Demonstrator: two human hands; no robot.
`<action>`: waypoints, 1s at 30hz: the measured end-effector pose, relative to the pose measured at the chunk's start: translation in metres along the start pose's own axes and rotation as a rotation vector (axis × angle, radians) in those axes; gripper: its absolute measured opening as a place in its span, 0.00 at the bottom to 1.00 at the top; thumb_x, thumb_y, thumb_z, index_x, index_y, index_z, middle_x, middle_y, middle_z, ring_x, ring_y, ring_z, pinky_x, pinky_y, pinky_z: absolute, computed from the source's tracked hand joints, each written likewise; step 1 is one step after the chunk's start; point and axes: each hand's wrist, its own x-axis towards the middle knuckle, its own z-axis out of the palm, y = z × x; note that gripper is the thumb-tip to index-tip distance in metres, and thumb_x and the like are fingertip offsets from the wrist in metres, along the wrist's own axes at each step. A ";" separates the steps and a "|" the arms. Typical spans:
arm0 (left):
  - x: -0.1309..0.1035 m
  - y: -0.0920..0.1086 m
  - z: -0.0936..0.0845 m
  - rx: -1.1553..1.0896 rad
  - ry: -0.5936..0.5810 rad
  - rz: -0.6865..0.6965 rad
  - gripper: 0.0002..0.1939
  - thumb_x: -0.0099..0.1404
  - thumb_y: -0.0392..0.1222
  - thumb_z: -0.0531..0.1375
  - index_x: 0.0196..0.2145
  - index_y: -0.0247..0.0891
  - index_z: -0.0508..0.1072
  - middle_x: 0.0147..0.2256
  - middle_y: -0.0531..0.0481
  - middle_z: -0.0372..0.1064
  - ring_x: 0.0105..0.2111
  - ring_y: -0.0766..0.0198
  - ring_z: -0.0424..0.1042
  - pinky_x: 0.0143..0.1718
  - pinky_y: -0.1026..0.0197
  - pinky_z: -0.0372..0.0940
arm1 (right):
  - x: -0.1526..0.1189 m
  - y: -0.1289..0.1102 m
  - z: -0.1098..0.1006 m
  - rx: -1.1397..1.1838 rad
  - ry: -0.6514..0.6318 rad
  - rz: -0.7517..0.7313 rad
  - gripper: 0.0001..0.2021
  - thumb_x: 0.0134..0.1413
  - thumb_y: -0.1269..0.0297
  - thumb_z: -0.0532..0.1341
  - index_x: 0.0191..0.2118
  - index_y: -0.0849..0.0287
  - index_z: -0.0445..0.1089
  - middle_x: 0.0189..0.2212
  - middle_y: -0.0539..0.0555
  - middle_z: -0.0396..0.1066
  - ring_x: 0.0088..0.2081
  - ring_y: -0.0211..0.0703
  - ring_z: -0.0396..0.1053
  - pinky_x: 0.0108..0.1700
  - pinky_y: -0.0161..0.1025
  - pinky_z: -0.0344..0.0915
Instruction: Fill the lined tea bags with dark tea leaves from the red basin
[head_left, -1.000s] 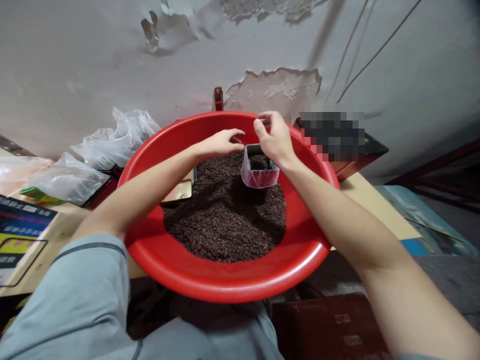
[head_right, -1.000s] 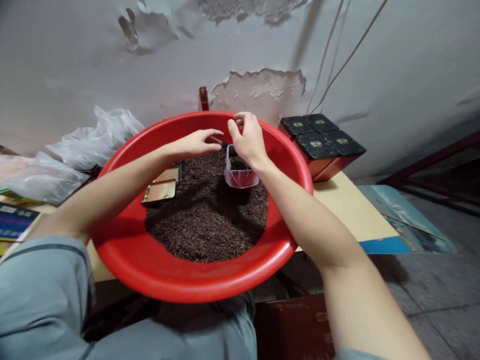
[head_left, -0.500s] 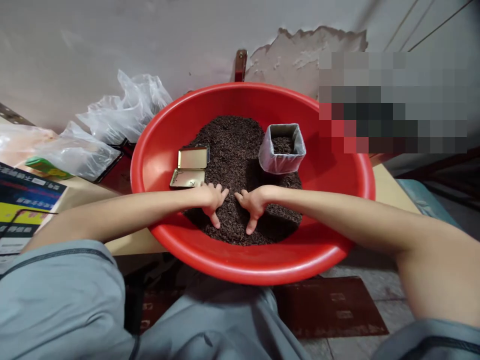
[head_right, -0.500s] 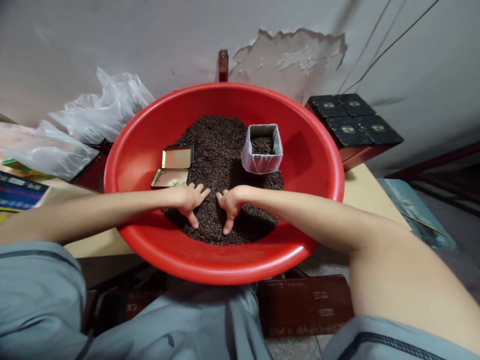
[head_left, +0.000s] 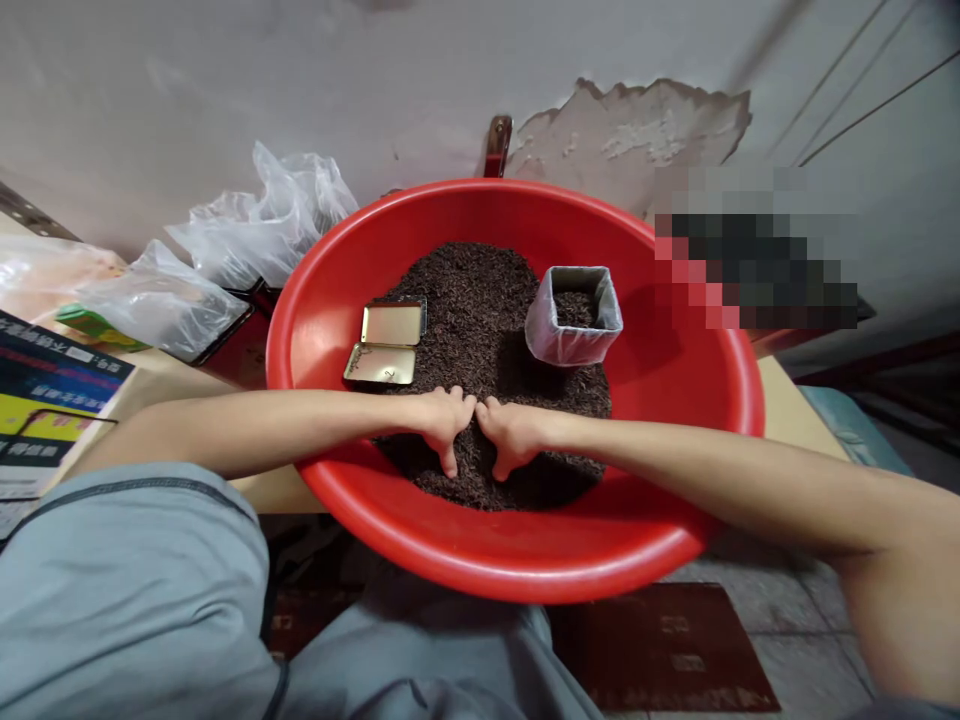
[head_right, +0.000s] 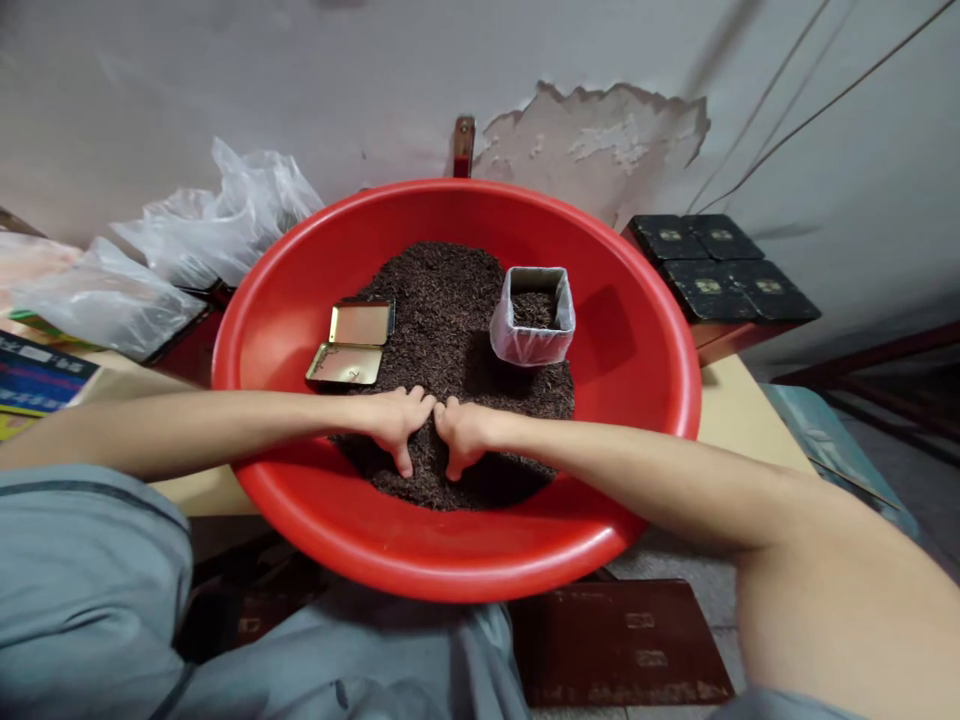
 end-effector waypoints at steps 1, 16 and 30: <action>-0.003 0.002 -0.001 -0.030 -0.023 -0.013 0.65 0.46 0.58 0.77 0.72 0.29 0.54 0.67 0.24 0.59 0.65 0.36 0.65 0.64 0.49 0.63 | 0.000 0.000 0.000 -0.002 0.007 -0.010 0.62 0.38 0.59 0.79 0.75 0.76 0.49 0.69 0.81 0.58 0.64 0.71 0.69 0.63 0.49 0.70; 0.013 -0.011 0.016 -0.191 0.148 -0.078 0.55 0.51 0.55 0.73 0.69 0.29 0.58 0.63 0.31 0.66 0.62 0.43 0.70 0.59 0.55 0.68 | 0.018 0.021 0.008 0.211 0.206 -0.007 0.51 0.36 0.56 0.77 0.67 0.67 0.62 0.58 0.68 0.74 0.54 0.61 0.77 0.52 0.44 0.75; -0.014 -0.035 -0.073 -0.203 0.662 -0.053 0.44 0.50 0.42 0.73 0.62 0.36 0.64 0.59 0.37 0.65 0.60 0.37 0.68 0.60 0.46 0.66 | -0.017 0.048 -0.062 0.201 0.822 0.019 0.38 0.38 0.61 0.76 0.57 0.61 0.64 0.53 0.64 0.70 0.50 0.63 0.74 0.52 0.56 0.73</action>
